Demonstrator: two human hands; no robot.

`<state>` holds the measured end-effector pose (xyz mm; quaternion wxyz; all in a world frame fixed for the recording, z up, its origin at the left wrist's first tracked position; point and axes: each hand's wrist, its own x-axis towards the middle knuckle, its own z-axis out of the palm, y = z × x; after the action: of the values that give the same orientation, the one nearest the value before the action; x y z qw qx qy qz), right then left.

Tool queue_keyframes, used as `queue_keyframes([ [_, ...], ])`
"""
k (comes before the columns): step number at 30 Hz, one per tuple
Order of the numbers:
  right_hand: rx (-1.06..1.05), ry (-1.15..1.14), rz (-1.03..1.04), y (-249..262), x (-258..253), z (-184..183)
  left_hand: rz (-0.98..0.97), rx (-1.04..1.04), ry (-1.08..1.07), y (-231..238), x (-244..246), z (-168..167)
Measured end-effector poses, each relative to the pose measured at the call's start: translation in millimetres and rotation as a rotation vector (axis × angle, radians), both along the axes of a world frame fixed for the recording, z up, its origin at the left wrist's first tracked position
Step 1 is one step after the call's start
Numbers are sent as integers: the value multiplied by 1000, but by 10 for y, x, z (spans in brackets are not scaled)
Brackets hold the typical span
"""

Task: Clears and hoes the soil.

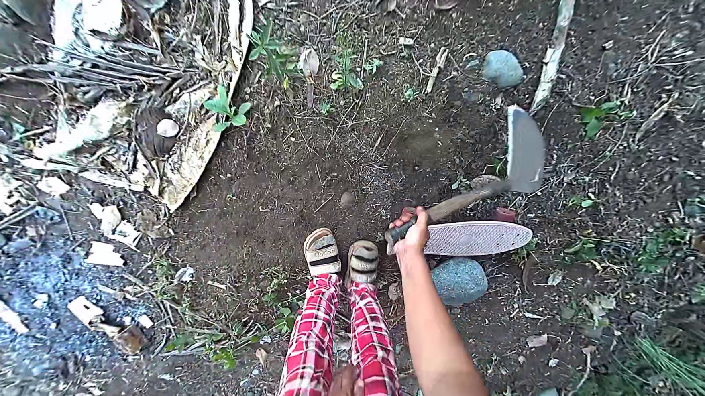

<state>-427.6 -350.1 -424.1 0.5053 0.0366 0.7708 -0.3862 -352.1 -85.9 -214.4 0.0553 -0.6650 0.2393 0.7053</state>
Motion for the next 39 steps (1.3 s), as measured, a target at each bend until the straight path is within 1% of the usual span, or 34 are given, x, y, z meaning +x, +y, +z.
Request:
queue_keyframes([
  [1, -40, -18, 14, -111, 45, -108, 113, 113, -3, -39, -26, -79],
  [3, -1, -34, 131, -91, 131, -374, 326, 302, -11, -139, -87, -247],
  [5, 149, -46, 363, 218, 101, -716, 481, 439, -62, -256, -186, -401],
  [6, 254, -75, 474, 440, 12, -812, 525, 496, -78, -300, -247, -425],
  [7, 342, -97, 545, 602, -78, -828, 559, 545, -88, -359, -311, -446],
  [8, 398, -95, 570, 669, -142, -774, 595, 577, -97, -417, -372, -473],
  [10, 440, -52, 543, 660, -264, -521, 663, 615, -113, -470, -493, -468],
  [11, 438, -43, 519, 578, -312, -396, 693, 622, -116, -488, -537, -461],
  [13, 367, -45, 464, 310, -319, -236, 738, 628, -126, -522, -599, -471],
  [15, 229, -44, 365, 38, -202, -228, 786, 625, -150, -531, -647, -482],
  [17, 116, -8, 280, -157, -30, -366, 819, 623, -167, -547, -672, -491],
  [18, 99, 23, 272, -168, 31, -471, 835, 626, -168, -562, -673, -496],
  [19, 111, 56, 300, -85, 60, -588, 856, 628, -164, -575, -664, -493],
  [20, 163, 84, 370, 92, 39, -681, 875, 634, -160, -572, -657, -487],
  [22, 328, 65, 525, 483, -126, -740, 903, 644, -166, -560, -653, -486],
  [24, 415, 27, 562, 592, -305, -596, 908, 650, -165, -537, -658, -496],
  [25, 416, 15, 553, 566, -399, -477, 903, 656, -161, -520, -660, -486],
  [27, 373, -14, 490, 371, -539, -258, 878, 653, -152, -519, -659, -486],
  [29, 297, -87, 368, 104, -572, -140, 856, 642, -157, -513, -660, -496],
  [31, 148, -140, 190, -166, -471, -148, 848, 649, -145, -506, -647, -497],
  [33, 13, -166, 34, -336, -308, -298, 861, 650, -151, -500, -643, -510],
  [34, -22, -163, 5, -311, -207, -390, 874, 648, -156, -497, -644, -508],
  [35, -15, -153, 21, -173, -105, -468, 888, 644, -162, -496, -642, -504],
  [36, 37, -141, 84, 87, -18, -532, 907, 638, -166, -487, -640, -508],
  [37, 139, -133, 177, 441, 36, -550, 923, 639, -169, -470, -637, -508],
  [39, 370, -144, 334, 1066, 9, -400, 938, 650, -170, -462, -664, -515],
])
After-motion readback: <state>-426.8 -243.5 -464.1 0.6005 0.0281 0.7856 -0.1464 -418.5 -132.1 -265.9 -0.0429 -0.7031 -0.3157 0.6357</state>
